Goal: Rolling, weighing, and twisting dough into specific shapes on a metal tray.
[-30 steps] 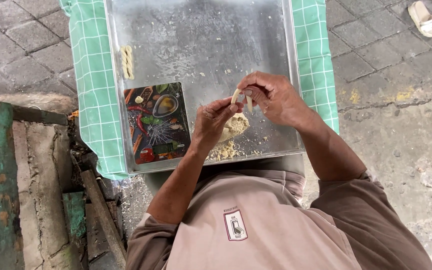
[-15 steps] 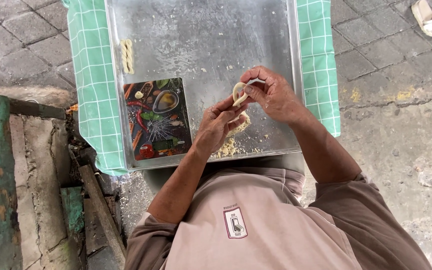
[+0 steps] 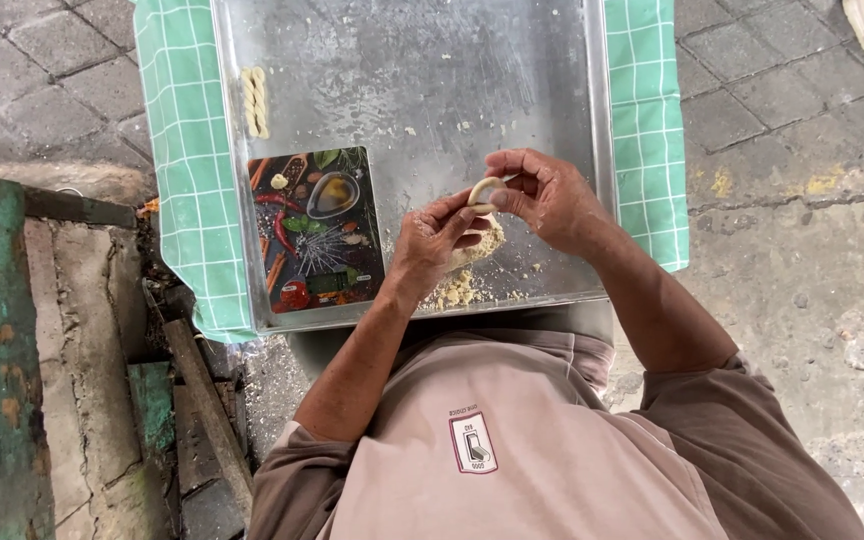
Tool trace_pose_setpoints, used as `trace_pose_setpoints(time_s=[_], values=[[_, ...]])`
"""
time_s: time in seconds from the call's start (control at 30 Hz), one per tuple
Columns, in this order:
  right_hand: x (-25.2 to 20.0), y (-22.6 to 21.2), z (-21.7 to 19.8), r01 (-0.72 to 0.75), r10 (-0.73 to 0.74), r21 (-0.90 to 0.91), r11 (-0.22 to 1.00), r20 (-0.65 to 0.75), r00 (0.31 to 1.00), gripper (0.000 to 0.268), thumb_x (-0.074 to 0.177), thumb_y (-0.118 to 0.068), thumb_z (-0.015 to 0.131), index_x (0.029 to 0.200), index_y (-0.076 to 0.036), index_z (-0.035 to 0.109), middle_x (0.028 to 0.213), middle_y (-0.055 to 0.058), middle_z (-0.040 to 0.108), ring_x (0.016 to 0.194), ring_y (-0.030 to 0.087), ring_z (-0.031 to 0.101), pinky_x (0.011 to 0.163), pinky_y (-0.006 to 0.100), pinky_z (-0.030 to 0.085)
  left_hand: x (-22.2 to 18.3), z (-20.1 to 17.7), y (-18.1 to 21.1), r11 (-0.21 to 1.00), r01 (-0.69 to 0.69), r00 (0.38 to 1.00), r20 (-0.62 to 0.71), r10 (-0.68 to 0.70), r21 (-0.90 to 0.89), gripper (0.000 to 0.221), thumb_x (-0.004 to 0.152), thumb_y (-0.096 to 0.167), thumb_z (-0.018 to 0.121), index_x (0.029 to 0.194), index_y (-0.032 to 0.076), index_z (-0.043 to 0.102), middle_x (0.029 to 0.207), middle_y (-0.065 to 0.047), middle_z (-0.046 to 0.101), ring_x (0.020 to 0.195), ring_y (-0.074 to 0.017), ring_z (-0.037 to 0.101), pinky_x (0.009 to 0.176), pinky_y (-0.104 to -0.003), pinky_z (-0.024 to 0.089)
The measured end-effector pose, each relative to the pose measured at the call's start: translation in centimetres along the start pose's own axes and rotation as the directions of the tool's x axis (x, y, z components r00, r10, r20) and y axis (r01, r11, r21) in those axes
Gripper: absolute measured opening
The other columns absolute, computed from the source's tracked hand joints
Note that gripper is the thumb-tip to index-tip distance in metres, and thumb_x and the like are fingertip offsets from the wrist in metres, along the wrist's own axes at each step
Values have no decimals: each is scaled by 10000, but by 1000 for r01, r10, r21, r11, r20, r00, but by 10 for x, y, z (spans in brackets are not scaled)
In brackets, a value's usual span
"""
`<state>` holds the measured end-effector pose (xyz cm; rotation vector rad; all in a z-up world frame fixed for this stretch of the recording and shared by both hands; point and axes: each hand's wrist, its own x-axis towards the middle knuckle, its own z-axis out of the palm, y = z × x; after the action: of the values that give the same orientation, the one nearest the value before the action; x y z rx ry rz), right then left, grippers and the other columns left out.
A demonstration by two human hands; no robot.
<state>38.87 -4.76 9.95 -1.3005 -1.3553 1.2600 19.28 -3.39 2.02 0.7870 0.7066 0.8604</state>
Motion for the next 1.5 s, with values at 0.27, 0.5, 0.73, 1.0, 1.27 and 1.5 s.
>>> trace_pose_setpoints(time_s=[0.27, 0.5, 0.73, 1.0, 1.27, 1.5], values=[[-10, 8, 0, -68, 74, -70, 995, 83, 994, 193, 975, -48, 729, 1157, 4, 691, 977, 118, 656, 908, 178, 647, 820, 337, 611, -15, -3, 12, 997, -15, 1000, -15, 16, 71, 422, 996, 134, 700, 1359, -49, 588, 1121, -190, 748, 1010, -223, 744, 856, -333, 638], [-13, -5, 3, -11, 39, -192, 981, 142, 989, 126, 994, -1, 664, 1108, -22, 714, 957, 135, 666, 893, 192, 638, 759, 339, 592, -17, -5, 17, 994, -46, 999, -14, 48, 101, 400, 949, 93, 762, 1307, -35, 638, 1087, -125, 731, 1003, -160, 715, 876, -294, 630], [-11, -30, 8, 60, -16, -309, 949, 141, 990, 172, 1026, -6, 603, 1167, -14, 703, 1030, 186, 664, 921, 253, 652, 744, 382, 584, -18, -2, 23, 984, -70, 998, 20, 68, 162, 429, 946, 169, 782, 1293, -49, 653, 1047, -111, 720, 964, -120, 678, 858, -267, 628], [-5, -45, 14, 257, -218, -384, 887, 143, 966, 196, 1001, 87, 603, 1145, 12, 715, 1017, 231, 662, 917, 330, 690, 712, 400, 586, -12, -2, 2, 998, -53, 999, 11, 53, 26, 377, 994, 249, 736, 1260, -14, 687, 1023, -104, 711, 969, -133, 661, 846, -253, 624], [-1, -40, 21, 376, -350, -313, 872, 138, 926, 144, 1001, 108, 617, 1072, 23, 709, 1003, 213, 663, 915, 347, 697, 708, 395, 605, -16, 5, 12, 899, 67, 998, 29, -61, -434, 323, 1074, 151, 561, 1349, -9, 505, 1179, -247, 723, 1096, -340, 726, 885, -396, 657], [4, -28, 19, 321, -300, -237, 917, 121, 946, 158, 1006, 117, 609, 1091, 34, 713, 1026, 235, 669, 918, 328, 701, 746, 409, 616, -7, -9, -4, 902, 53, 999, 24, -47, -429, 364, 1082, 149, 551, 1403, -23, 533, 1295, -266, 679, 1186, -349, 679, 923, -410, 636]])
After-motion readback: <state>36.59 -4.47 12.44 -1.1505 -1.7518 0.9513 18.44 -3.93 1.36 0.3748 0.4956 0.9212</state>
